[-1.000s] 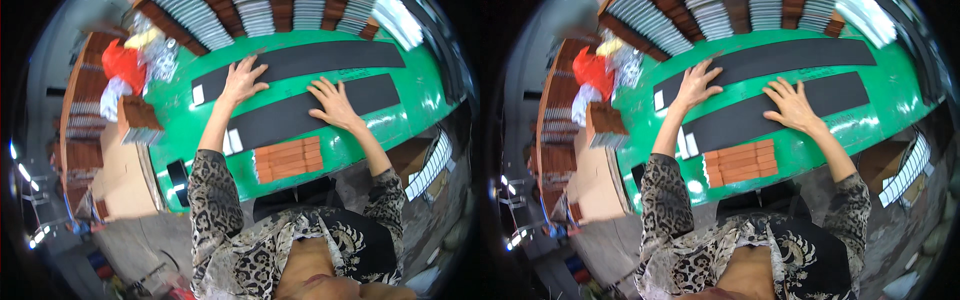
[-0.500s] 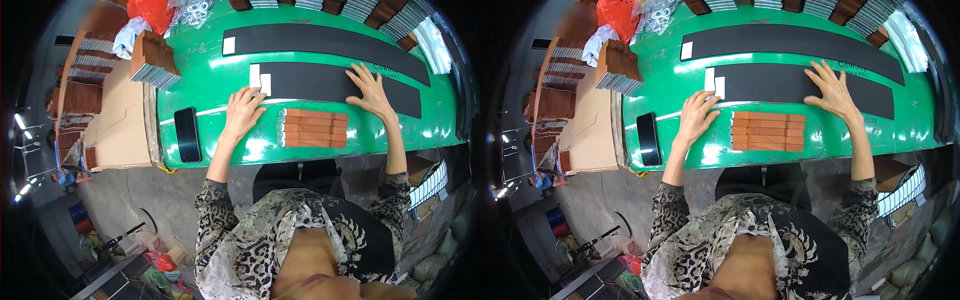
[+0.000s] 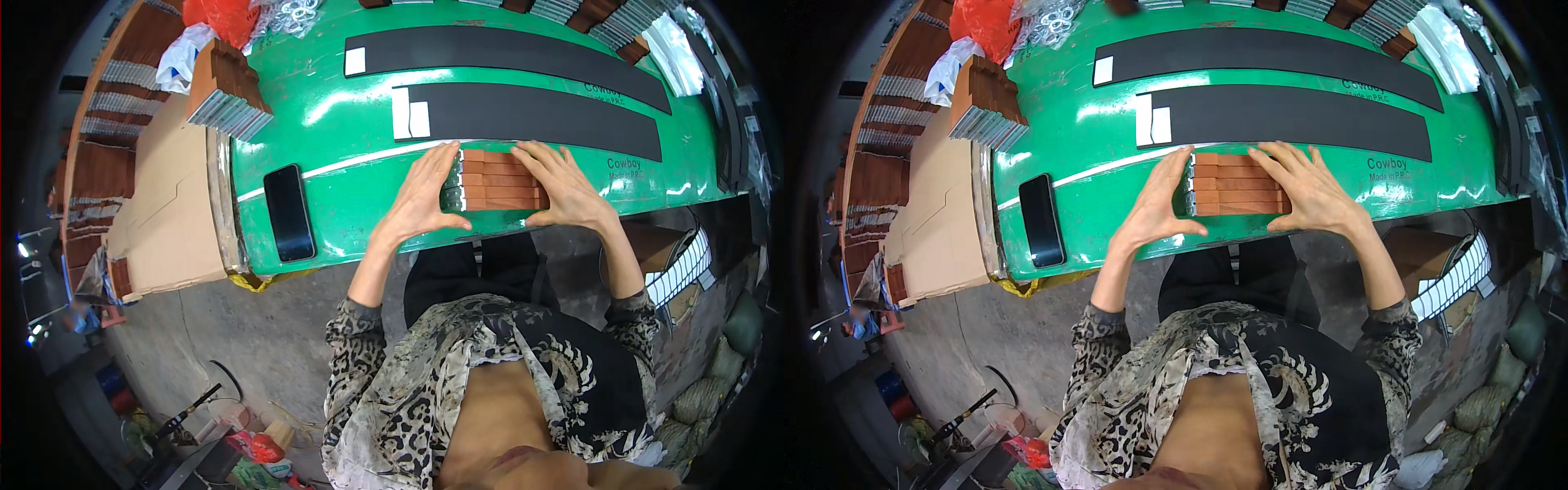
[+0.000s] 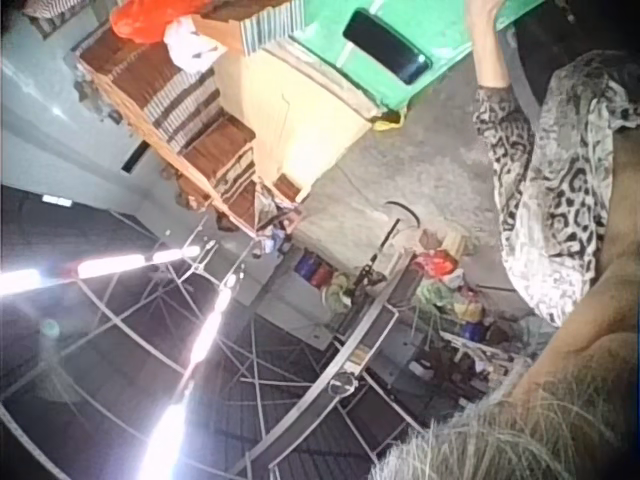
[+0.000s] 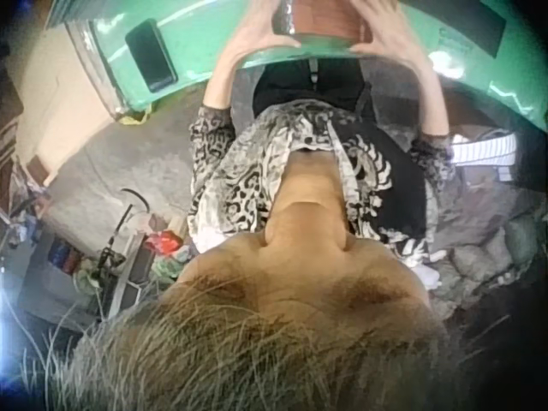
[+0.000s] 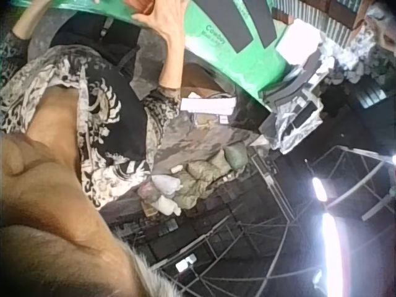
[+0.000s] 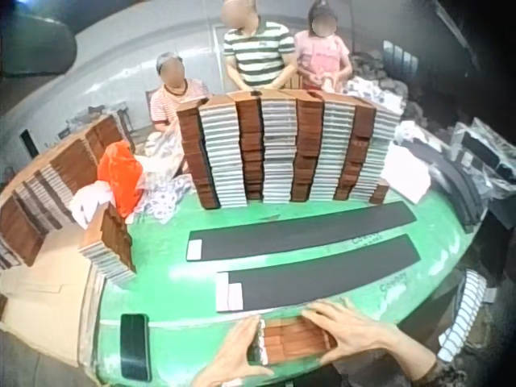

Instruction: Applying black adhesive protective pads to small wooden furniture components.

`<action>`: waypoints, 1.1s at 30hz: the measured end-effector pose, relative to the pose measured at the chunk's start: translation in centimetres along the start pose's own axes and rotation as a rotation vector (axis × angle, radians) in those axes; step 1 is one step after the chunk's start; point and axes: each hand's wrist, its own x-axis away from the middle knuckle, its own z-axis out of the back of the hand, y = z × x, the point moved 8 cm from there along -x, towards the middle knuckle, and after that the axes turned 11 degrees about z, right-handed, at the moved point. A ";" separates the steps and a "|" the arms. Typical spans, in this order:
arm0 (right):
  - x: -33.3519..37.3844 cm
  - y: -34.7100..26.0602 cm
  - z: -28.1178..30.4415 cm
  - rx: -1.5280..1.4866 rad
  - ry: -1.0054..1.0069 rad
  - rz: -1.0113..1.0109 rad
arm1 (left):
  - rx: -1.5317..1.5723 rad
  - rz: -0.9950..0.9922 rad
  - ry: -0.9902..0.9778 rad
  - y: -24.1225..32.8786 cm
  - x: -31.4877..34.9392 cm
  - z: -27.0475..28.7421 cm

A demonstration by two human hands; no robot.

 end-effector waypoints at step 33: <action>1.1 4.1 -4.3 -1.287 0.758 -0.107 | 0.112 0.237 0.028 -2.8 2.4 -2.0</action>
